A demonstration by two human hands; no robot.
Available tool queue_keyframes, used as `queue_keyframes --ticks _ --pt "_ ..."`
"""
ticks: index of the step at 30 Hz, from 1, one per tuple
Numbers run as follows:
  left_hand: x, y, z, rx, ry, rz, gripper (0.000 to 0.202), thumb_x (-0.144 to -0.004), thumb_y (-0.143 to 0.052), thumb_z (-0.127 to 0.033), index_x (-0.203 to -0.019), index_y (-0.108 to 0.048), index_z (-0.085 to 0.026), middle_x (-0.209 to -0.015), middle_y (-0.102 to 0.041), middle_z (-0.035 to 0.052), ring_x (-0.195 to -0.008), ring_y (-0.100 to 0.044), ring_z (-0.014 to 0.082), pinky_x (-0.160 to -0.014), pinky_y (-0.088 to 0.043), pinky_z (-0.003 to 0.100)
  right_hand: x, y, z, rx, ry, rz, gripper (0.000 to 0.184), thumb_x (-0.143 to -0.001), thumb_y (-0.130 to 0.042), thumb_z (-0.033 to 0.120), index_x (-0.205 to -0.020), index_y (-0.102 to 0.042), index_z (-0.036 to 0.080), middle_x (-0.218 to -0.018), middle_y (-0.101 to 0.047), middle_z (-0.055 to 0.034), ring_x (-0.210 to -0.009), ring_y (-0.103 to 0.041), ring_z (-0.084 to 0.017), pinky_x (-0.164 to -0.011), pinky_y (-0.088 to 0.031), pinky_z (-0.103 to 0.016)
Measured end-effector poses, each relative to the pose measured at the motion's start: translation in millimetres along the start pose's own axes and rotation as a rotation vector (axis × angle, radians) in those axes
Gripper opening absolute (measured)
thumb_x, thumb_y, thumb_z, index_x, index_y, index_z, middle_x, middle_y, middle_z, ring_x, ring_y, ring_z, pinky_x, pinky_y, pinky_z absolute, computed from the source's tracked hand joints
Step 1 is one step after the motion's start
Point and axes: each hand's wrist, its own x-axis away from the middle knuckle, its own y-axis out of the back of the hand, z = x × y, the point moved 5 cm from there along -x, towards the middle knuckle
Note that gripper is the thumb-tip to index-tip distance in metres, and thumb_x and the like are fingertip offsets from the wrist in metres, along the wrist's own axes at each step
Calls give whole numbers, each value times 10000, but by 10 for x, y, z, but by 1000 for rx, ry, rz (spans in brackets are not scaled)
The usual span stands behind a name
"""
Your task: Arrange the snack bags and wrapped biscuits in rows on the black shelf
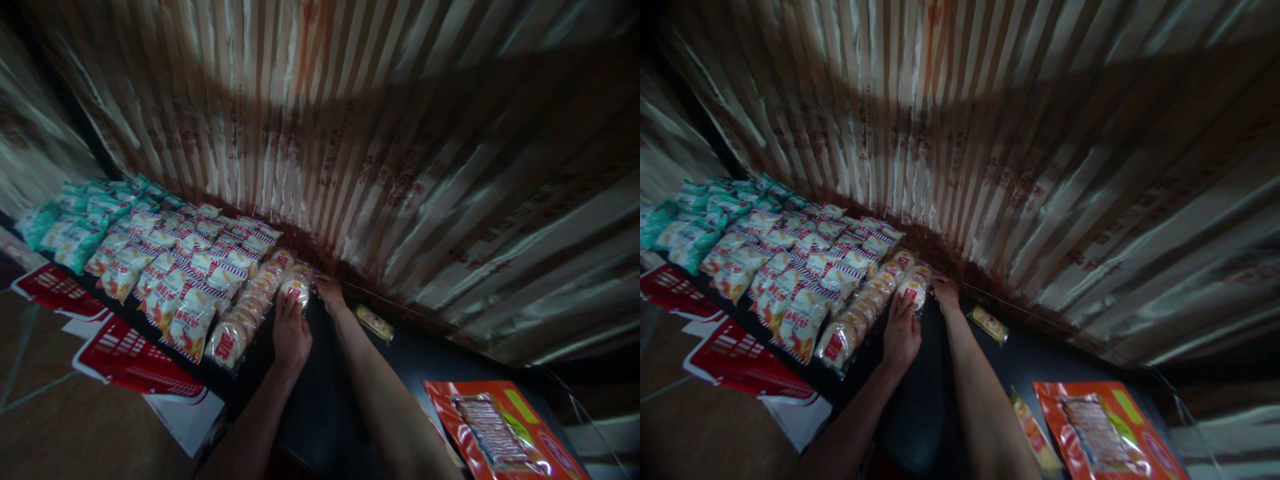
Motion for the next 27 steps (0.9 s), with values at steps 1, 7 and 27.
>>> queue_keyframes --ticks 1,7,27 --pt "-3 -1 6 6 -1 -3 395 -775 -424 -2 -1112 -600 -113 -1324 -540 110 -1377 -287 278 -1087 -390 485 0 1 -3 4 4 7 94 -695 -595 198 -686 -666 136 -441 -549 30 -350 -473 -70 -317 -285 -150" --pt "-13 8 9 5 15 1 397 -770 -413 8 -1106 -598 -98 -1324 -537 125 -1380 -281 272 -1093 -384 482 12 6 -22 25 30 38 84 -681 -578 168 -689 -654 135 -449 -550 35 -367 -482 -74 -339 -317 -156" --pt "18 8 14 33 37 1 382 -752 -427 16 -1040 -625 -139 -1357 -511 83 -1401 -228 268 -1104 -368 476 13 -137 306 377 569 21 288 -872 -447 331 -960 -707 243 -1146 -651 -28 -1182 -500 -171 -1062 -334 -366"
